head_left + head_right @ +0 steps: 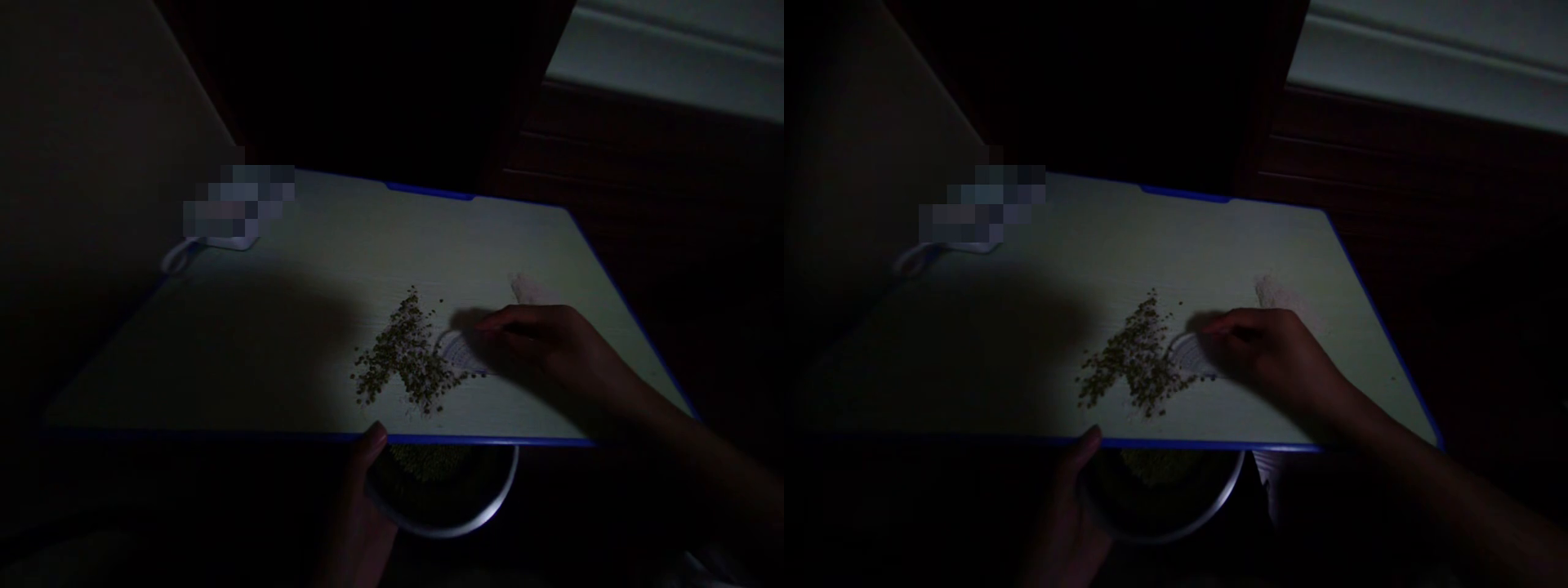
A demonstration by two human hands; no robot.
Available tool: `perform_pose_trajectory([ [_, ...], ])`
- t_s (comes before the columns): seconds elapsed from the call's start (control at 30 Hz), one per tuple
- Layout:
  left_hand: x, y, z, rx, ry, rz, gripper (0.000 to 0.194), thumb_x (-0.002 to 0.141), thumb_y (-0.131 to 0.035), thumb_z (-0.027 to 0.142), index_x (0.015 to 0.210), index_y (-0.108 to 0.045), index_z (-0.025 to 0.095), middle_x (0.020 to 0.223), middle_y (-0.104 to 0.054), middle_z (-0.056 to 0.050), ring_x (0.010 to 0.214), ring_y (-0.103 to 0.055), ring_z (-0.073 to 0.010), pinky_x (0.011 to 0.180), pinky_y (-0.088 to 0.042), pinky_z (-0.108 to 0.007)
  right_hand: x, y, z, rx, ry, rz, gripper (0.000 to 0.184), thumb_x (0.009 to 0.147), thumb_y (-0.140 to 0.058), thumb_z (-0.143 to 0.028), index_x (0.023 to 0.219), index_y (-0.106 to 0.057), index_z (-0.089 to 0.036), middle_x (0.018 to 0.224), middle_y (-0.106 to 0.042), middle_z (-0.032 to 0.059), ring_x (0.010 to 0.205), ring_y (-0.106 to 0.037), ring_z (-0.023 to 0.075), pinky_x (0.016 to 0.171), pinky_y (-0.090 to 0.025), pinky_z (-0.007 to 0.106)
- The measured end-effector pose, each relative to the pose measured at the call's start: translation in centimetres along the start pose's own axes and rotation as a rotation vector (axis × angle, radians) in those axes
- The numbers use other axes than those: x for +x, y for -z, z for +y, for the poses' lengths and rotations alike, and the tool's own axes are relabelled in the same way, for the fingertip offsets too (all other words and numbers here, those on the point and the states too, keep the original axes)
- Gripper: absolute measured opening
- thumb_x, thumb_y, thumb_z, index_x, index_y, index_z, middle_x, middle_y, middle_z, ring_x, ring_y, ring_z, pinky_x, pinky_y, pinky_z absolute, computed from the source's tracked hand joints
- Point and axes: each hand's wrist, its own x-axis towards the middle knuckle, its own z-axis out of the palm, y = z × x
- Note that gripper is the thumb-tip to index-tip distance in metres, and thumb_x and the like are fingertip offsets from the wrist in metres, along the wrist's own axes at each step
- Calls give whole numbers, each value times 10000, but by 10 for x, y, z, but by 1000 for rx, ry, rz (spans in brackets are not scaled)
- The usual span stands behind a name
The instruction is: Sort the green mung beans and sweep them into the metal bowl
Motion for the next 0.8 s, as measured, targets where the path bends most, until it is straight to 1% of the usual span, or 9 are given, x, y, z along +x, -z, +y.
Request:
perform_pose_trajectory([
  [0.1,-1,-4,1,-7,-7,132,482,838,-806,352,1289,-762,188,1108,-871,-73,1274,-712,-357,1117,-552,-461,-19,5,-4,-51,21,24,183,932,-683,-357,960,-845,-276,991,-849,36,867,-786,214,795,-629,351],
  [0.17,-1,-7,2,-8,-22,179,473,785,-844,340,1230,-788,192,1077,-876,-67,1273,-712,-358,1125,-544,-448,-30,10,-6,-71,28,34,166,927,-685,-335,953,-846,-307,987,-851,8,880,-791,201,823,-629,332],
  [0.23,-1,-10,2,-16,-45,193,449,756,-860,333,1183,-806,207,1057,-880,-53,1273,-713,-350,1130,-539,-431,-40,17,-5,-98,-5,86,145,920,-706,-361,939,-847,-335,970,-851,-13,869,-794,197,804,-629,314],
  [0.33,-1,-12,2,-33,-26,224,411,748,-858,319,1145,-815,220,1052,-881,-50,1293,-700,-348,1136,-532,-437,-57,28,5,-139,-87,227,127,904,-751,-433,961,-847,-372,1004,-852,-25,895,-803,210,772,-629,300],
  [0.43,-1,-13,2,-42,-5,229,407,773,-831,312,1168,-805,220,1101,-873,-65,1313,-685,-356,1138,-527,-469,-76,36,22,-167,-146,362,165,885,-782,-487,1005,-840,-389,1044,-848,-24,939,-802,224,801,-631,310],
  [0.5,-1,-13,0,-46,1,230,406,811,-794,324,1204,-793,220,1145,-864,-77,1322,-680,-353,1141,-523,-478,-86,39,31,-175,-166,408,173,892,-781,-494,1019,-834,-389,1054,-843,-24,945,-796,221,810,-629,310],
  [0.63,-1,-15,-2,-46,23,252,412,881,-717,349,1273,-764,230,1161,-860,-82,1307,-691,-348,1132,-529,-485,-92,37,36,-176,-155,408,155,923,-760,-459,1036,-826,-376,1052,-832,-22,928,-779,212,798,-612,312],
  [0.73,-1,-19,-3,-16,7,303,416,934,-668,358,1335,-732,269,1108,-872,-54,1271,-716,-337,1125,-533,-503,-85,32,32,-174,-125,384,166,938,-742,-451,1029,-822,-337,1055,-827,-2,939,-767,230,844,-599,356],
  [0.8,-1,-22,-3,-11,18,312,420,946,-670,357,1352,-722,265,1110,-871,-58,1268,-719,-329,1134,-525,-497,-79,30,31,-170,-99,372,171,947,-727,-446,1017,-818,-319,1045,-822,9,941,-761,239,859,-593,381],
])
